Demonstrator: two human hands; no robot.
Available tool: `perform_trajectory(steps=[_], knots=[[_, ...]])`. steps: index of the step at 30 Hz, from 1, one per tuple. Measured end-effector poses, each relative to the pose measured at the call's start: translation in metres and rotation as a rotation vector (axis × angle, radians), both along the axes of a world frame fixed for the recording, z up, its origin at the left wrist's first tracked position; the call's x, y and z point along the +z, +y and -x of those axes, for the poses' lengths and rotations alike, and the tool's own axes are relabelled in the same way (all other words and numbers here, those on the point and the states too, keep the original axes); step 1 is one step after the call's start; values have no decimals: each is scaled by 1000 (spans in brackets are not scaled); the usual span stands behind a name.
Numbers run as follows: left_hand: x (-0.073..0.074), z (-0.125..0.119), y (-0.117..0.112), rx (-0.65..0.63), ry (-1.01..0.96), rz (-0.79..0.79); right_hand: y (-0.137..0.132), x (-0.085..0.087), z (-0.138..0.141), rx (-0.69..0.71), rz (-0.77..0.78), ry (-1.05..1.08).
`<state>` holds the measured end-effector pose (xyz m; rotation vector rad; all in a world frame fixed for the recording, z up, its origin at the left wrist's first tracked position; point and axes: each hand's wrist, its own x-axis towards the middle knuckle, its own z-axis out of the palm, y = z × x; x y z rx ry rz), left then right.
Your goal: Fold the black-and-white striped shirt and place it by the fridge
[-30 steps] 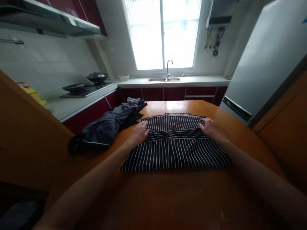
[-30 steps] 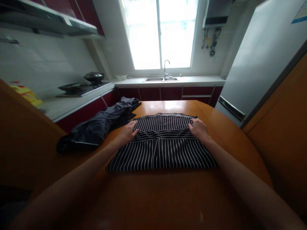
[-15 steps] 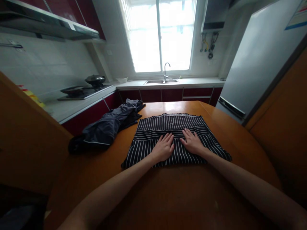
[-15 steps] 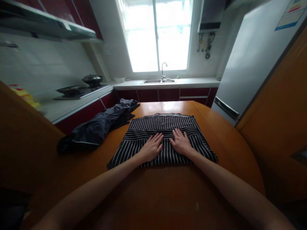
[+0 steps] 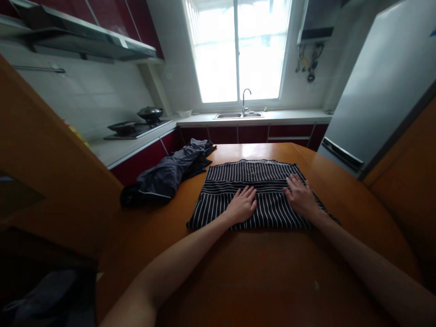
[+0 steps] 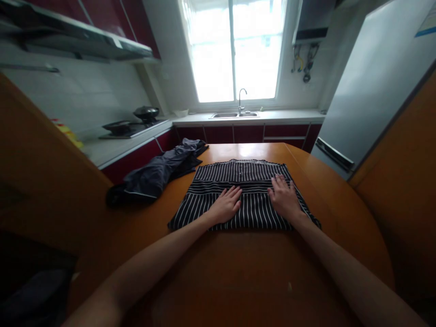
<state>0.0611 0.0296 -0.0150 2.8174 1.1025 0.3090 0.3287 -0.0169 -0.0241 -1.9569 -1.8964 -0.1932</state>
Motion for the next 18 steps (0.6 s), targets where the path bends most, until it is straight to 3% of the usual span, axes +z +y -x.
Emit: perform_trajectory(steps=[3, 6, 9, 13, 18], knots=[[0, 0, -2, -4, -5, -11, -7, -5, 42, 212, 84, 18], [2, 10, 0, 6, -22, -17, -9, -14, 52, 267, 194, 10], [5, 38, 3, 77, -43, 17, -11, -20, 26, 168, 230, 2], [6, 97, 7, 220, -63, 70, -22, -24, -28, 35, 206, 5], [13, 158, -6, 184, 18, 70, -46, -20, -64, -107, 155, 32]])
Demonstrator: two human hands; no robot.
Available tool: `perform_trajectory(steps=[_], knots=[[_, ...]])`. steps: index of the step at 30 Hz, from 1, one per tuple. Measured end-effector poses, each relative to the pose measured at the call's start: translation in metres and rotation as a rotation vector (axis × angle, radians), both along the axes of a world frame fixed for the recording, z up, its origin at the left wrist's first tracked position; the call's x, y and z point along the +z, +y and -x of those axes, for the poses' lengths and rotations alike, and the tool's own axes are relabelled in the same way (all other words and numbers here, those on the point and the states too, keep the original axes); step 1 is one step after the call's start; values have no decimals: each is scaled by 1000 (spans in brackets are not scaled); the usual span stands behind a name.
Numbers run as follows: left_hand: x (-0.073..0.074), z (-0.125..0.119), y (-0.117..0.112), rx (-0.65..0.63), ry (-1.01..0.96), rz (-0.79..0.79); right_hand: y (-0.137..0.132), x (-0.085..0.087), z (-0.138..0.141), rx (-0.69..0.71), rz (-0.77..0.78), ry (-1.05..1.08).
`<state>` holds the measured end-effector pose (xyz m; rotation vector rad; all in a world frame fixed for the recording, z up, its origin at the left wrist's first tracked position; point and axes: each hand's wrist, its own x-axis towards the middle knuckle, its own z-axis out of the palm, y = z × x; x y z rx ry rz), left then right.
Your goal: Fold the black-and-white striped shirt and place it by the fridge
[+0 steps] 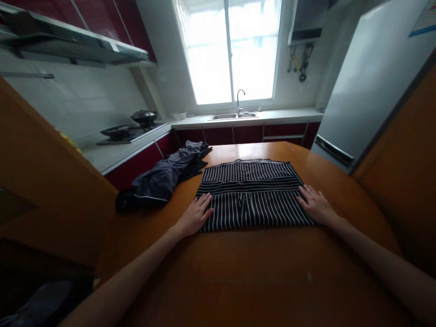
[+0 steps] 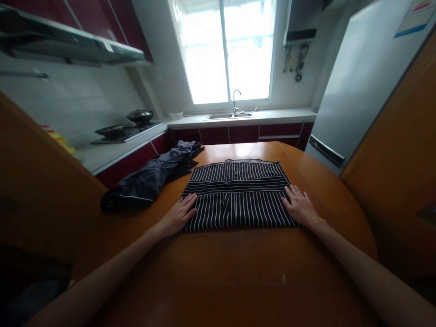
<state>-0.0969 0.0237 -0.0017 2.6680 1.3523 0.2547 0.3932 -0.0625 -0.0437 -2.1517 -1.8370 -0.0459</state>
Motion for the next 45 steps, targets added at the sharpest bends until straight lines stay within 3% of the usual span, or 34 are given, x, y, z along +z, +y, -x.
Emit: perform_trajectory(steps=[3, 6, 8, 16, 20, 23, 26, 28, 30, 32, 34, 37, 39, 42, 45], knots=[[9, 21, -22, -178, 19, -16, -23, 14, 3, 92, -100, -34], [16, 37, -40, -328, 50, -25, -52, 24, 14, 449, -73, -62], [18, 46, -44, -354, 58, -49, -66, 25, 17, 597, -25, -72], [16, 65, -38, -340, 128, -158, -73, 20, 2, 646, -129, -138], [22, 79, -66, -406, 110, -208, -108, 28, 14, 713, -124, -175], [33, 95, -92, -457, 95, -156, -140, 41, 21, 741, -45, -126], [46, 102, -98, -439, 53, -105, -145, 57, 19, 719, 25, -35], [53, 93, -88, -357, -25, -126, -127, 67, 18, 641, -2, 36], [59, 67, -71, -251, -122, -177, -96, 74, 27, 507, -82, 94], [61, 27, -54, -197, -199, -219, -62, 78, 48, 404, -137, 127], [60, -21, -41, -230, -230, -201, -32, 78, 82, 398, -115, 124], [44, -88, -32, -300, -139, -140, -6, 67, 136, 445, -41, 79], [27, -117, -30, -308, -34, -102, 1, 55, 162, 453, 27, 45], [2, -132, -28, -265, 66, -112, 4, 34, 176, 440, 75, 9], [-13, -128, -27, -237, 81, -139, 3, 22, 175, 423, 73, 3]])
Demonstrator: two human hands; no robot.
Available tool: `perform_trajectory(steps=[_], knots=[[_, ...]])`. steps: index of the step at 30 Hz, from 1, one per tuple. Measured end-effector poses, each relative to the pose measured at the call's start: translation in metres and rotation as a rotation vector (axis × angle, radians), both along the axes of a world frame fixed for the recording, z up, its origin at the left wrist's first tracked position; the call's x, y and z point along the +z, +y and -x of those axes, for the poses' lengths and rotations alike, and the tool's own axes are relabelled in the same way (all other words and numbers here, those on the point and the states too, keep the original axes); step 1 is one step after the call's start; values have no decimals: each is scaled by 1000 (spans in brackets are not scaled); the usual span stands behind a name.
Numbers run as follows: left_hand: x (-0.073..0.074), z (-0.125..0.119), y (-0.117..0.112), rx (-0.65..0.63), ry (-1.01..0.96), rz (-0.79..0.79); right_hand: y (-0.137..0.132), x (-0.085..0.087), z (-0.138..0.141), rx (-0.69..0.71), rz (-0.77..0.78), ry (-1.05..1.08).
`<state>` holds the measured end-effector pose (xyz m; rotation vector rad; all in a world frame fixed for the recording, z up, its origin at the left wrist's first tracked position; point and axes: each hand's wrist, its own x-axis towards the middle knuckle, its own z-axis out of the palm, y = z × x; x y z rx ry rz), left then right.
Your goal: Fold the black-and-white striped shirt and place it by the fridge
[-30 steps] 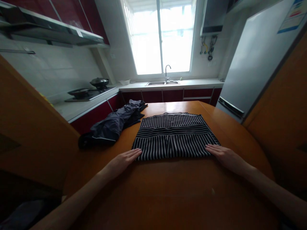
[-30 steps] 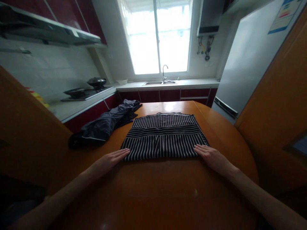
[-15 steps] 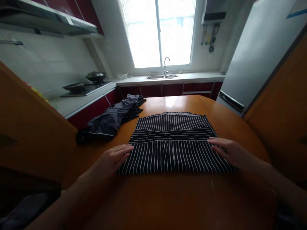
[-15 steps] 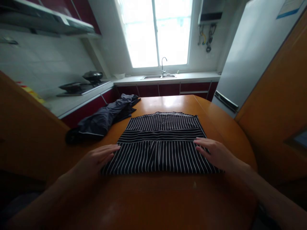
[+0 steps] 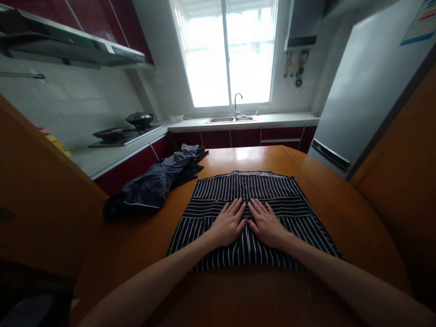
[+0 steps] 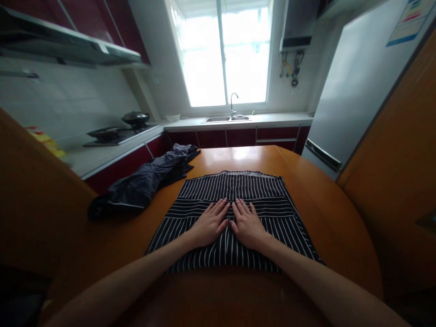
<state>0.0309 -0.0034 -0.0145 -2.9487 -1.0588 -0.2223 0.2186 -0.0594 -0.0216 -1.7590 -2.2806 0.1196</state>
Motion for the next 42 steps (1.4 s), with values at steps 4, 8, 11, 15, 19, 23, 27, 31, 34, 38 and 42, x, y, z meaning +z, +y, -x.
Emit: perform_trajectory(steps=[4, 8, 11, 15, 19, 23, 27, 31, 34, 38, 42], knots=[[-2, 3, -2, 17, -4, 2, -2, -1, -1, -17, 16, 5], [4, 3, 0, 54, -13, 54, 0, 2, -3, -59, 52, 2], [5, 22, 14, 145, 15, 142, 4, 0, -17, -176, 112, -2], [1, 81, 42, 355, 56, 111, 7, -11, -62, -305, 137, -30], [3, 133, 57, 443, 53, 72, 2, -15, -114, -375, 37, -35], [26, 117, 30, 378, -32, -31, -20, 5, -105, -407, -139, -30], [47, 60, -40, -106, -107, 21, -61, 22, -27, -103, -196, 22], [41, 38, -90, -345, -18, 130, -96, 12, 17, 114, -91, 45], [33, 50, -98, -355, 11, 153, -106, 1, 5, 177, -38, 37], [31, 61, -94, -377, -15, 142, -111, 2, -12, 183, -74, 41], [28, 55, -93, -374, -128, 22, -115, 9, -8, 239, -218, 61]])
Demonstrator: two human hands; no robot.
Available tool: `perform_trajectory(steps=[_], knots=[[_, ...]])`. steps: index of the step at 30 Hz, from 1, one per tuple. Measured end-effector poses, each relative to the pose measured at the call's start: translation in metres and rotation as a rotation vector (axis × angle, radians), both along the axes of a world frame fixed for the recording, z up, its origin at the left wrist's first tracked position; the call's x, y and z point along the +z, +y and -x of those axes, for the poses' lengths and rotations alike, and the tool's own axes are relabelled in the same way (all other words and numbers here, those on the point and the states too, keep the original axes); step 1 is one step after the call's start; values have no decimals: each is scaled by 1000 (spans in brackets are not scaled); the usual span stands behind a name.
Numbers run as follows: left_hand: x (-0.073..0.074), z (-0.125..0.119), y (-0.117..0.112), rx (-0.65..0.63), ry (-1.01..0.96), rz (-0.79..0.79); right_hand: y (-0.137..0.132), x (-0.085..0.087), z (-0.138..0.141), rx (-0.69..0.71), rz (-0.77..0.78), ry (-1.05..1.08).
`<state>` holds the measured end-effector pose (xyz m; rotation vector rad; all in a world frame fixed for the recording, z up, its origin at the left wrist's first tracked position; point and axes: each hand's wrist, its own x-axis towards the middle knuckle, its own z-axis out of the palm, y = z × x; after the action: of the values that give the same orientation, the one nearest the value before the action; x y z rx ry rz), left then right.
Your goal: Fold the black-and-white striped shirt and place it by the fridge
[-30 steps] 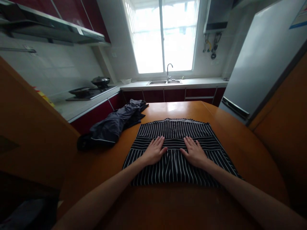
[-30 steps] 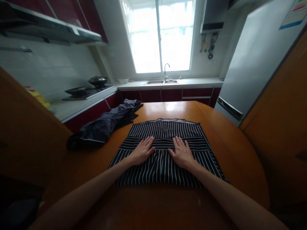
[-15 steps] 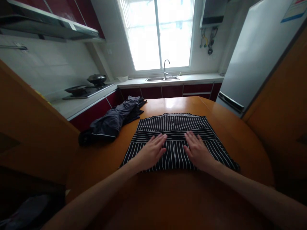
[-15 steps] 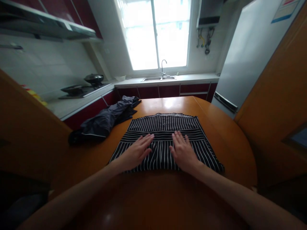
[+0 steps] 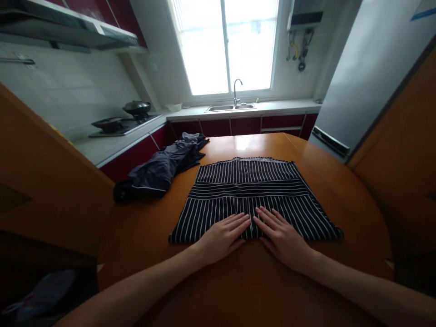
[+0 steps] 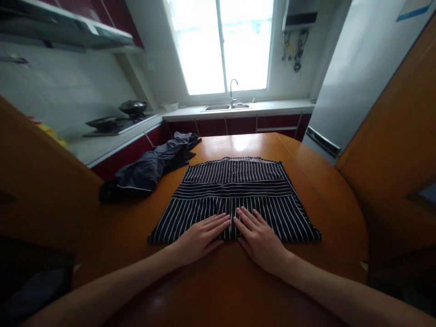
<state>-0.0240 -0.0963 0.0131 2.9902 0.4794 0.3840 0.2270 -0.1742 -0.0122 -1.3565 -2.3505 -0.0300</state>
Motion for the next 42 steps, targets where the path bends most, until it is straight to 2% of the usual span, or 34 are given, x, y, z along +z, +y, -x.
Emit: perform_trajectory(steps=[5, 13, 15, 18, 20, 22, 26, 29, 31, 33, 35, 38, 40, 42], knots=[[-7, 3, 2, -75, -84, -209, -1, 4, -4, 97, -104, 2], [-2, 17, 7, -115, -115, -251, -2, 9, -17, 74, -91, 44], [0, 17, 5, -92, -100, -248, -4, 8, -17, 57, -59, 55], [3, 21, 2, 48, -77, -244, -7, 6, -23, -4, -13, 82], [3, 30, 2, 158, -62, -241, -10, 4, -35, -41, -6, 79], [3, 43, 4, 205, -42, -207, -14, 0, -55, -65, -15, 45], [7, 74, 9, 105, 2, -110, -26, -10, -100, -59, 2, -74], [25, 83, 12, 13, 82, -34, -35, -8, -118, -45, 46, -144], [41, 76, 13, 20, 88, 34, -37, 3, -115, -57, 83, -161], [53, 54, 15, 83, -18, 78, -32, 20, -99, -57, 118, -139], [54, 22, 18, 162, -162, 78, -16, 37, -74, -46, 127, -76], [34, -28, 22, 234, -168, 46, 21, 52, -30, -83, 89, 15], [14, -50, 23, 257, -61, 50, 46, 51, -3, -131, 92, 30], [-3, -60, 22, 257, 30, 64, 67, 44, 19, -160, 124, 22]])
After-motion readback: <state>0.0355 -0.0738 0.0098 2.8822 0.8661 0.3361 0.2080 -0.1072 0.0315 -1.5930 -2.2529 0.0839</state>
